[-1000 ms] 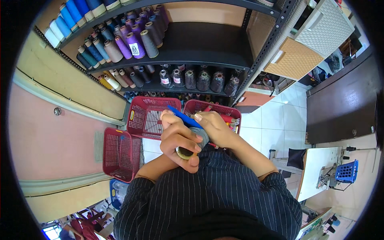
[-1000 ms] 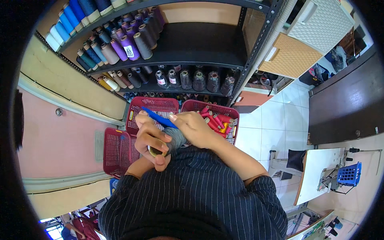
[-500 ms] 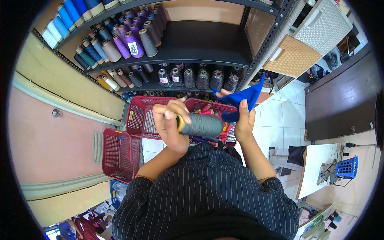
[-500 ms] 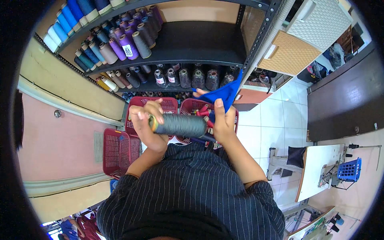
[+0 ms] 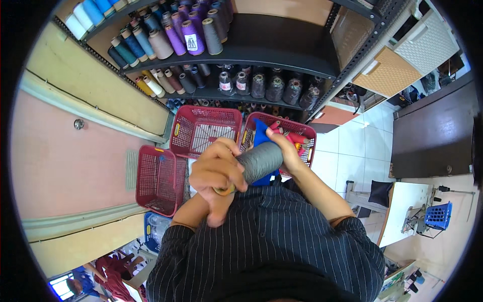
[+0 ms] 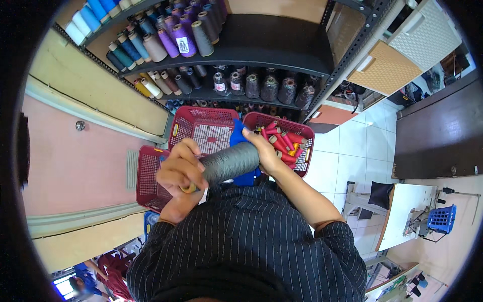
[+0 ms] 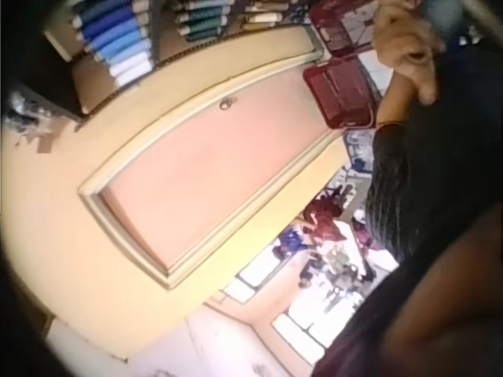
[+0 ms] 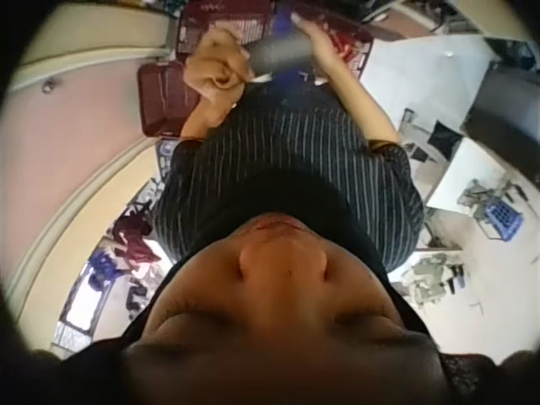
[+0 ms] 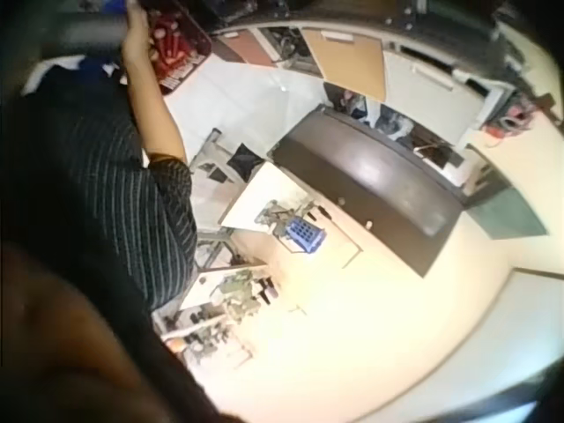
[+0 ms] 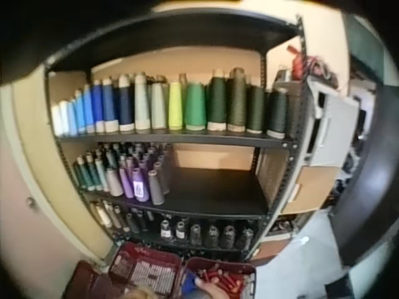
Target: The person picks up thread spools from a red basket and wipes them with a blue cloth. They handle each spool individually, rotating it to clean the surface, and then place the cleaned spools onto a metal shelf. The process is repeated for multiple spools of different colors.
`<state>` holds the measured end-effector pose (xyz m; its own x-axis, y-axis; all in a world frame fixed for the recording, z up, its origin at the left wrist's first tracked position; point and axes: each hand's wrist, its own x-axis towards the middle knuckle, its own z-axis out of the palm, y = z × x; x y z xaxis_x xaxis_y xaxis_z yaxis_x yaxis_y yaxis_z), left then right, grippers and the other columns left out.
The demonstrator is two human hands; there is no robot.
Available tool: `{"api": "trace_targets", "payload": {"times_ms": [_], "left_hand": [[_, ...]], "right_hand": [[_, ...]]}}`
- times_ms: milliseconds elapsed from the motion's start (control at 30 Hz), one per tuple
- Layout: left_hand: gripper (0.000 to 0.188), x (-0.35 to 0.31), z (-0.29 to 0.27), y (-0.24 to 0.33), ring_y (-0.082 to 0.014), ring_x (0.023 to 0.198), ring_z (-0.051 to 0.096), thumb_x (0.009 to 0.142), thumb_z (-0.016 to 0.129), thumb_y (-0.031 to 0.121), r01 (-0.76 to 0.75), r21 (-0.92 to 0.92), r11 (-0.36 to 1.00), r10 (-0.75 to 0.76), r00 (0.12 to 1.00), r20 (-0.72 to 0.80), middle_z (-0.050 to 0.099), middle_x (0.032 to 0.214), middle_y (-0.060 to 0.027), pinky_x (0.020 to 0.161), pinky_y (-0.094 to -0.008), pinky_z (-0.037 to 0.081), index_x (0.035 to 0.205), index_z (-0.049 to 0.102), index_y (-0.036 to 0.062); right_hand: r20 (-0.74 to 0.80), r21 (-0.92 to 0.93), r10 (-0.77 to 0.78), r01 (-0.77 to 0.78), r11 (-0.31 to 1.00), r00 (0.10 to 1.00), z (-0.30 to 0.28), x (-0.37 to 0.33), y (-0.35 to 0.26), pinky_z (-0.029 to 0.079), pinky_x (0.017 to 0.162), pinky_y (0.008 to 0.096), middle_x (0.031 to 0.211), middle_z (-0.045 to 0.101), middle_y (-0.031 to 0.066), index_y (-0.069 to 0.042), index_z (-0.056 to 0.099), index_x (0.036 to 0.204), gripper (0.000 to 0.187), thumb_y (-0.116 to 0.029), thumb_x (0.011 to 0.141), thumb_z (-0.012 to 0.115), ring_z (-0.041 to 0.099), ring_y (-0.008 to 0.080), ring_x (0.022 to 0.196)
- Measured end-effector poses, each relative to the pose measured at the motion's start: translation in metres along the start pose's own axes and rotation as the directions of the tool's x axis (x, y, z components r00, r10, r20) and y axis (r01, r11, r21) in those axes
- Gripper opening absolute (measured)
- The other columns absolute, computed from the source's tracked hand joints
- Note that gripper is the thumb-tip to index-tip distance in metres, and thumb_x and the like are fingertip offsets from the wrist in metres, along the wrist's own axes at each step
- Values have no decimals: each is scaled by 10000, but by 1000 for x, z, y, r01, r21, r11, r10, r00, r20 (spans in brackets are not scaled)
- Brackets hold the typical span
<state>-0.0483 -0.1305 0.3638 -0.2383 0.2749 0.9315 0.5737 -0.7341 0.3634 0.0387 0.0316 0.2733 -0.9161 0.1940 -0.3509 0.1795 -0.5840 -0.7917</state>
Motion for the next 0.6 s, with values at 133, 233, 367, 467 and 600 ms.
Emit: {"api": "trace_targets", "payload": {"times_ms": [133, 233, 367, 467, 600], "left_hand": [[448, -5, 3, 20, -216, 699, 571, 946, 413, 536, 233, 55, 971, -187, 882, -433, 550, 704, -83, 692, -441, 503, 1018, 425, 93], [498, -11, -18, 35, -233, 610, 576, 967, 273, 555, 273, -145, 951, -309, 870, -385, 523, 587, -71, 619, -408, 484, 967, 443, 87], [612, -16, -32, 67, -240, 487, 561, 908, 357, 579, 274, -296, 915, -314, 944, -97, 534, 510, -95, 559, -385, 484, 700, 520, 27], [630, -32, -40, 83, -243, 449, 569, 882, 439, 595, 61, -276, 959, -98, 987, -125, 545, 511, -105, 449, -347, 476, 664, 540, 13], [559, -41, -56, 103, -239, 444, 572, 899, 488, 524, -39, -324, 945, 0, 993, -118, 560, 541, -108, 437, -352, 493, 701, 541, 4]], "right_hand": [[6, -274, -329, 318, 907, 944, 39, -18, -34, 475, 823, 293, 970, 680, 121, 39, 642, 1070, 503, -366, 1005, 350, 647, 171, 884], [23, -517, -695, 604, 607, 718, 63, -30, -38, 464, 801, 349, 972, 680, 151, 39, 633, 1091, 537, -320, 1029, 238, 637, 204, 865], [501, -704, -361, 613, 359, 787, 104, -51, -14, 391, 620, 442, 785, 600, 178, 37, 567, 817, 536, -363, 1019, 273, 533, 326, 650], [518, -543, -366, 628, 558, 773, 129, -48, 26, 427, 670, 406, 740, 560, 194, 32, 543, 800, 503, -355, 1016, 304, 550, 352, 695], [160, -393, -59, 118, 912, 985, 103, -33, 82, 461, 702, 288, 775, 613, 75, 30, 621, 883, 464, -389, 973, 445, 589, 165, 711]]}}
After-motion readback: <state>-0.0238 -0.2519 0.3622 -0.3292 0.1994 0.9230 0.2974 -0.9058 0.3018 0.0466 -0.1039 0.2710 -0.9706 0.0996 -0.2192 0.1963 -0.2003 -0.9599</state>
